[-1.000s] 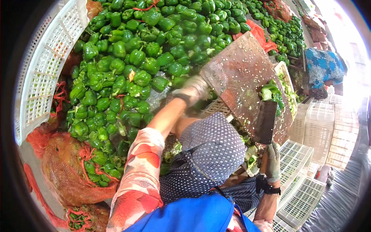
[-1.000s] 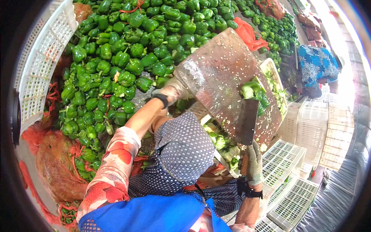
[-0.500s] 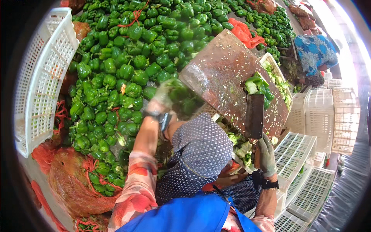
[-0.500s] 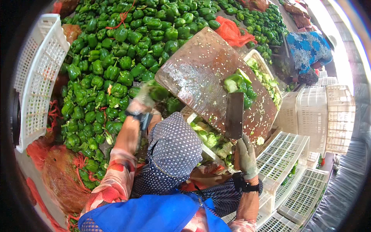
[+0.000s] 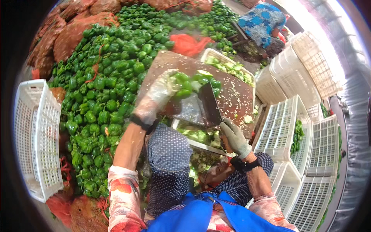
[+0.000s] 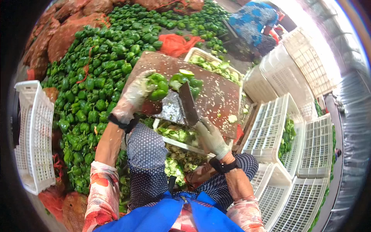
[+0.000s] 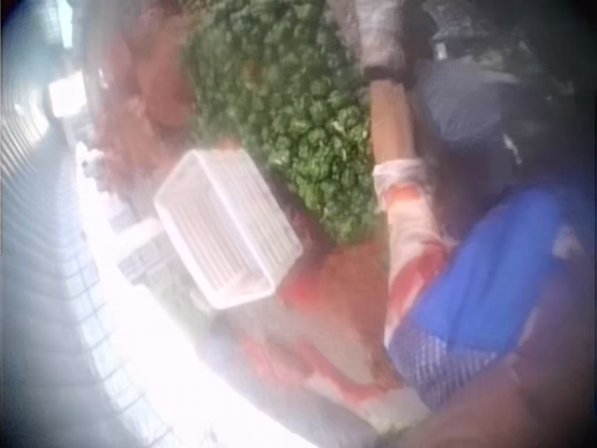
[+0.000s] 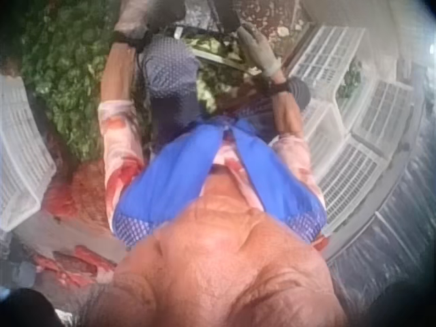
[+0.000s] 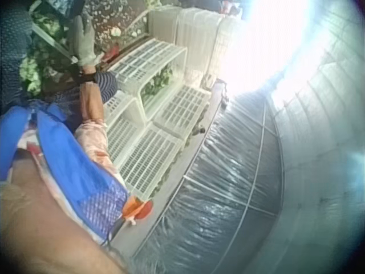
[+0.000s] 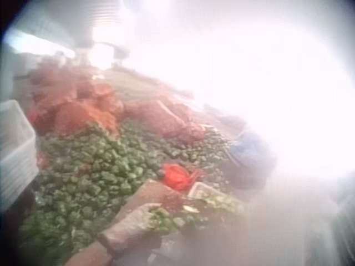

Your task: Processing and cutting green bell peppers at an agricultural facility.

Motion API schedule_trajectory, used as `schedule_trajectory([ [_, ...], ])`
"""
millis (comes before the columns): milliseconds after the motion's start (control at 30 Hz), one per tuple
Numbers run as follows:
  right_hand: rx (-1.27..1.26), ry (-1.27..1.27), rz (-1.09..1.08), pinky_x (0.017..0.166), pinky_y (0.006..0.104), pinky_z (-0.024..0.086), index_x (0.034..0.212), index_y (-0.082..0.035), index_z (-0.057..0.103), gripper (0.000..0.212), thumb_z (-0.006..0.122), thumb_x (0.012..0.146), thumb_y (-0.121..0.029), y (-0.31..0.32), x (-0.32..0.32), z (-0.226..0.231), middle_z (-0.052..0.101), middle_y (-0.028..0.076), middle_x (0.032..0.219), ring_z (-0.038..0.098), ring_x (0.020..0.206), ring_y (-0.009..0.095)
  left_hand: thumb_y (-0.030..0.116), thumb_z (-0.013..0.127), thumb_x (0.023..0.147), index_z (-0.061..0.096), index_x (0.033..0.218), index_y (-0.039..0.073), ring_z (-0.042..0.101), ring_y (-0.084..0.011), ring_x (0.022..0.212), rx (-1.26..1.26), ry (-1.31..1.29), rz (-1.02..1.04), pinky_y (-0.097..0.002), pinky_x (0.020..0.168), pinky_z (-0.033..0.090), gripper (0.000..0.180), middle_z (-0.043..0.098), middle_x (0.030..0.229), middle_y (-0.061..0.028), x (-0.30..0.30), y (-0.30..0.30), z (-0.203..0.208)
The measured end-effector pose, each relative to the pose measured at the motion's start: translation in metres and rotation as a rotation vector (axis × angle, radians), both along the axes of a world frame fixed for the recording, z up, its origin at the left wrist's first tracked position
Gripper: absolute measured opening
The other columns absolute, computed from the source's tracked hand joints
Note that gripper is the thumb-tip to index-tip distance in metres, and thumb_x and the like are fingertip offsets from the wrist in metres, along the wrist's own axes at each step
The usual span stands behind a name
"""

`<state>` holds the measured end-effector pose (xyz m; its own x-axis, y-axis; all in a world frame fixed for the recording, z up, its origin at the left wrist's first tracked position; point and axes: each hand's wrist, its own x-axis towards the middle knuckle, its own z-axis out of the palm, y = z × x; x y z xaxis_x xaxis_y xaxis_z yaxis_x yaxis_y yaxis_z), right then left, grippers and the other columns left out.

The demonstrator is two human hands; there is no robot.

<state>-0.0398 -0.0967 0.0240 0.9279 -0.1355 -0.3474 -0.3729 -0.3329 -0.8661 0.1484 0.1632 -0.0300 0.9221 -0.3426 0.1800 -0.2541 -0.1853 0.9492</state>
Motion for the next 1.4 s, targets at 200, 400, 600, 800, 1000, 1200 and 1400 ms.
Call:
schedule_trajectory([
  [200, -0.023, -0.219, -0.03, 0.075, 0.0305, 0.048, 0.127, 0.004, 0.05, 0.044, 0.052, 0.096, -0.027, 0.014, -0.003, 0.01, 0.064, 0.009, 0.095, 0.058, 0.083, 0.017, 0.008, 0.058, 0.093, 0.05, 0.133, 0.004, 0.054, -0.0064, 0.072, -0.249, 0.164, -0.041, -0.0217, 0.059, 0.046, 0.042, 0.064, 0.103, -0.0058, -0.008, -0.05, -0.012],
  [400, 0.131, -0.165, -0.085, 0.066, 0.0252, 0.046, 0.128, 0.002, 0.051, 0.043, 0.054, 0.097, -0.027, 0.025, -0.003, 0.03, 0.059, 0.005, 0.082, 0.055, 0.074, 0.01, 0.003, 0.058, 0.091, 0.054, 0.127, 0.0, 0.05, -0.0049, 0.059, -0.01, 0.274, 0.056, -0.0224, 0.053, 0.044, 0.037, 0.062, 0.082, -0.0017, -0.022, -0.032, 0.002],
  [600, -0.002, -0.584, 0.041, 0.049, 0.0236, 0.04, 0.136, -0.002, 0.044, 0.04, 0.047, 0.098, -0.015, 0.049, 0.012, 0.069, 0.056, 0.002, 0.073, 0.049, 0.057, 0.006, 0.005, 0.061, 0.09, 0.056, 0.114, 0.001, 0.05, -0.0053, 0.058, -0.153, 0.283, 0.167, -0.0216, 0.051, 0.043, 0.024, 0.059, 0.075, -0.0012, -0.023, -0.033, -0.009],
  [800, -0.531, 0.038, 0.432, 0.079, 0.0426, 0.053, 0.134, -0.003, 0.043, 0.052, 0.04, 0.1, -0.042, 0.045, 0.054, 0.01, 0.065, 0.022, 0.092, 0.067, 0.079, 0.026, 0.009, 0.066, 0.088, 0.055, 0.108, 0.004, 0.047, -0.0058, 0.054, 0.022, 0.162, 0.163, -0.0218, 0.046, 0.04, 0.023, 0.053, 0.068, 0.0011, -0.012, -0.016, -0.035],
  [1000, 0.141, 0.003, -0.002, 0.056, 0.0232, 0.045, 0.129, -0.001, 0.05, 0.039, 0.052, 0.098, -0.023, 0.008, 0.017, 0.005, 0.052, -0.001, 0.072, 0.049, 0.058, 0.008, 0.017, 0.06, 0.091, 0.064, 0.089, 0.002, 0.054, -0.0104, 0.06, -0.019, 0.11, -0.076, -0.0279, 0.053, 0.047, 0.016, 0.06, 0.077, -0.0035, -0.017, -0.036, -0.02],
  [1200, 0.0, -0.246, -0.191, 0.055, 0.0223, 0.044, 0.128, 0.002, 0.05, 0.037, 0.052, 0.096, -0.017, 0.03, -0.006, 0.045, 0.056, 0.0, 0.08, 0.05, 0.061, 0.008, 0.01, 0.064, 0.087, 0.054, 0.12, -0.005, 0.061, -0.0154, 0.072, -0.168, 0.395, -0.185, -0.0276, 0.062, 0.051, 0.037, 0.065, 0.09, -0.0104, -0.023, -0.043, -0.019],
  [1400, -0.396, -0.079, 0.39, 0.056, 0.0285, 0.044, 0.121, 0.0, 0.056, 0.031, 0.053, 0.093, -0.015, 0.052, 0.009, 0.036, 0.06, 0.008, 0.071, 0.054, 0.061, 0.012, 0.019, 0.063, 0.09, 0.059, 0.113, 0.002, 0.065, -0.0161, 0.069, -0.433, -0.026, 0.279, -0.0274, 0.064, 0.056, 0.029, 0.065, 0.088, -0.0096, -0.041, 0.09, -0.077],
])
